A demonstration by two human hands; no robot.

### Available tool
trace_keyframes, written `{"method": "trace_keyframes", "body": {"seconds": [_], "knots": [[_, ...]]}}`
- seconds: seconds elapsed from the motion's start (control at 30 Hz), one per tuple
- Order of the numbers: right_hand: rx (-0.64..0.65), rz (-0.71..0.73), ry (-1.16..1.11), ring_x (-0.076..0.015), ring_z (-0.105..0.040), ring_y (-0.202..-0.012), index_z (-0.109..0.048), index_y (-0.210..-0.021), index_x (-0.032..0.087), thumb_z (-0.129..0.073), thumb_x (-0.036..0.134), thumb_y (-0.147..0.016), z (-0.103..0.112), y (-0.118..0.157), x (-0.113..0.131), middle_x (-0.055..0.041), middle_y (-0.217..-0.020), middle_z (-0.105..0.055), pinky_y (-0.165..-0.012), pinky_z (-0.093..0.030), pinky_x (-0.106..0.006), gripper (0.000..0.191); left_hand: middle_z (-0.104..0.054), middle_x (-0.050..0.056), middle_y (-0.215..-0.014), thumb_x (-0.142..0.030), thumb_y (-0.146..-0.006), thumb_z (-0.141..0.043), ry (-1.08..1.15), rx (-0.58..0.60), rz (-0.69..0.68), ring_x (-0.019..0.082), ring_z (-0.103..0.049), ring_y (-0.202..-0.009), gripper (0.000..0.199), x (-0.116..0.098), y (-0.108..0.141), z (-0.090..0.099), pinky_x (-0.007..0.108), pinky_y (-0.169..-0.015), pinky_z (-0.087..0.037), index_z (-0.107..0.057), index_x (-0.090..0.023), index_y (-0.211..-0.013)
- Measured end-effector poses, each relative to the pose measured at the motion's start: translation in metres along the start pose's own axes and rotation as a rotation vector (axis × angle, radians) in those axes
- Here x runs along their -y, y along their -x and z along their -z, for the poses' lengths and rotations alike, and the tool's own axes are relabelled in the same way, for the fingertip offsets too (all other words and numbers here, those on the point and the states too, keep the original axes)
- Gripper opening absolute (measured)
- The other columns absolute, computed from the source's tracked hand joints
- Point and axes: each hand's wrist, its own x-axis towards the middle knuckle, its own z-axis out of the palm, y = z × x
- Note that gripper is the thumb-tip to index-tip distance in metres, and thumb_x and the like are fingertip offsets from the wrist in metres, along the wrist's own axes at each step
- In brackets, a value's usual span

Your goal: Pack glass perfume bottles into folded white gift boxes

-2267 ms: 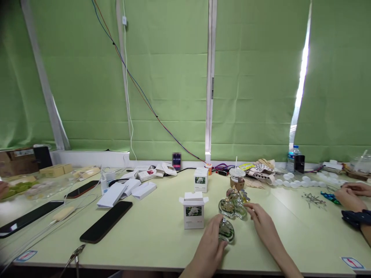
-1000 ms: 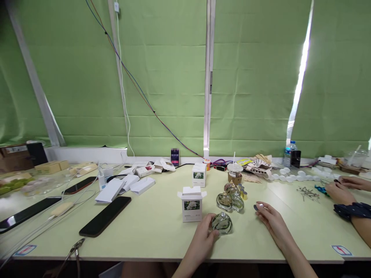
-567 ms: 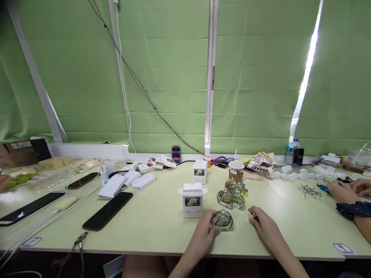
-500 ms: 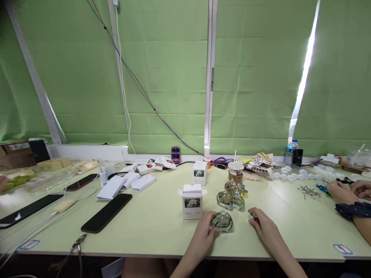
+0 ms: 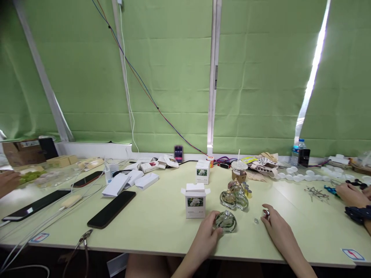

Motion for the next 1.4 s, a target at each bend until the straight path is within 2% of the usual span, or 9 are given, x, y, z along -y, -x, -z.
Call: {"method": "trace_keyframes", "body": {"seconds": [0.17,0.37,0.47,0.57,0.7,0.8,0.87,1.03,1.4], "knots": [[-0.205,0.130,0.094,-0.0245,-0.064,-0.080,-0.052,-0.107,0.020,-0.029,0.042,-0.090,0.004,0.015,0.018,-0.0126,-0.106,-0.057,-0.064,-0.049,-0.034,0.036,-0.062,0.005,-0.102,-0.016,-0.072,-0.060,0.022,0.012,0.004,0.024,-0.053,-0.097,0.031,-0.001,0.000,-0.001,0.031,-0.085,-0.037,-0.056,-0.018,-0.103],[-0.051,0.258,0.092,-0.0214,-0.064,-0.069,-0.057,-0.096,0.021,-0.032,0.038,-0.090,-0.020,0.022,0.020,-0.0098,-0.094,-0.058,-0.054,-0.048,-0.031,0.031,-0.062,0.002,-0.083,-0.017,-0.074,-0.059,0.058,-0.031,0.045,0.020,-0.053,-0.081,0.011,0.001,-0.002,-0.001,0.027,-0.070,-0.037,-0.058,-0.018,-0.085],[0.012,0.261,0.023,-0.0217,-0.062,-0.069,-0.059,-0.083,0.022,-0.032,0.034,-0.090,-0.029,0.019,0.024,-0.0080,-0.084,-0.058,-0.058,-0.048,-0.032,0.031,-0.063,0.002,-0.084,-0.012,-0.073,-0.054,0.153,-0.067,0.032,0.020,-0.054,-0.082,0.015,0.003,-0.001,0.001,0.027,-0.072,-0.039,-0.057,-0.018,-0.087],[0.061,0.197,-0.162,-0.0215,-0.062,-0.069,-0.060,-0.078,0.023,-0.037,0.037,-0.088,-0.028,0.018,0.043,-0.0066,-0.083,-0.061,-0.060,-0.048,-0.033,0.029,-0.063,0.005,-0.095,-0.011,-0.075,-0.052,0.181,-0.175,0.016,0.022,-0.054,-0.094,0.022,0.005,0.000,0.002,0.030,-0.083,-0.039,-0.057,-0.018,-0.095],[0.239,-0.040,-0.715,-0.0189,-0.062,-0.060,-0.065,-0.082,0.021,-0.056,0.047,-0.078,-0.027,0.018,0.079,-0.0011,-0.067,-0.064,-0.060,-0.051,-0.031,0.028,-0.060,0.009,-0.106,-0.014,-0.077,-0.052,0.166,-0.260,0.002,0.024,-0.052,-0.104,0.024,0.006,0.000,0.002,0.033,-0.094,-0.036,-0.058,-0.016,-0.101],[0.270,-0.242,-1.145,-0.0196,-0.067,-0.075,-0.069,-0.086,0.019,-0.074,0.042,-0.065,-0.028,0.017,0.096,-0.0021,-0.080,-0.071,-0.074,-0.054,-0.030,0.032,-0.060,0.010,-0.110,-0.016,-0.079,-0.053,0.187,-0.263,0.012,0.024,-0.051,-0.107,0.029,0.003,0.001,0.002,0.034,-0.097,-0.035,-0.056,-0.016,-0.108],[0.293,-0.309,-1.305,-0.0186,-0.067,-0.079,-0.071,-0.086,0.019,-0.081,0.036,-0.060,-0.028,0.016,0.100,-0.0026,-0.085,-0.073,-0.078,-0.053,-0.028,0.034,-0.061,0.008,-0.105,-0.016,-0.078,-0.055,0.191,-0.261,0.022,0.023,-0.054,-0.101,0.029,0.000,0.002,0.001,0.033,-0.092,-0.038,-0.055,-0.017,-0.107],[0.301,-0.317,-1.394,-0.0129,-0.065,-0.067,-0.073,-0.085,0.019,-0.082,0.032,-0.061,-0.024,0.019,0.097,-0.0007,-0.078,-0.072,-0.068,-0.054,-0.021,0.029,-0.061,0.004,-0.090,-0.020,-0.080,-0.056,0.156,-0.258,-0.008,0.021,-0.056,-0.088,0.013,-0.005,0.004,0.001,0.030,-0.082,-0.041,-0.054,-0.019,-0.093],[0.345,-0.346,-1.389,-0.0102,-0.063,-0.062,-0.076,-0.082,0.018,-0.084,0.033,-0.058,-0.018,0.022,0.099,-0.0001,-0.074,-0.072,-0.066,-0.053,-0.018,0.030,-0.064,0.005,-0.093,-0.023,-0.082,-0.056,0.050,-0.226,-0.026,0.021,-0.056,-0.088,0.010,-0.010,0.005,0.001,0.031,-0.083,-0.041,-0.056,-0.019,-0.091]]}}
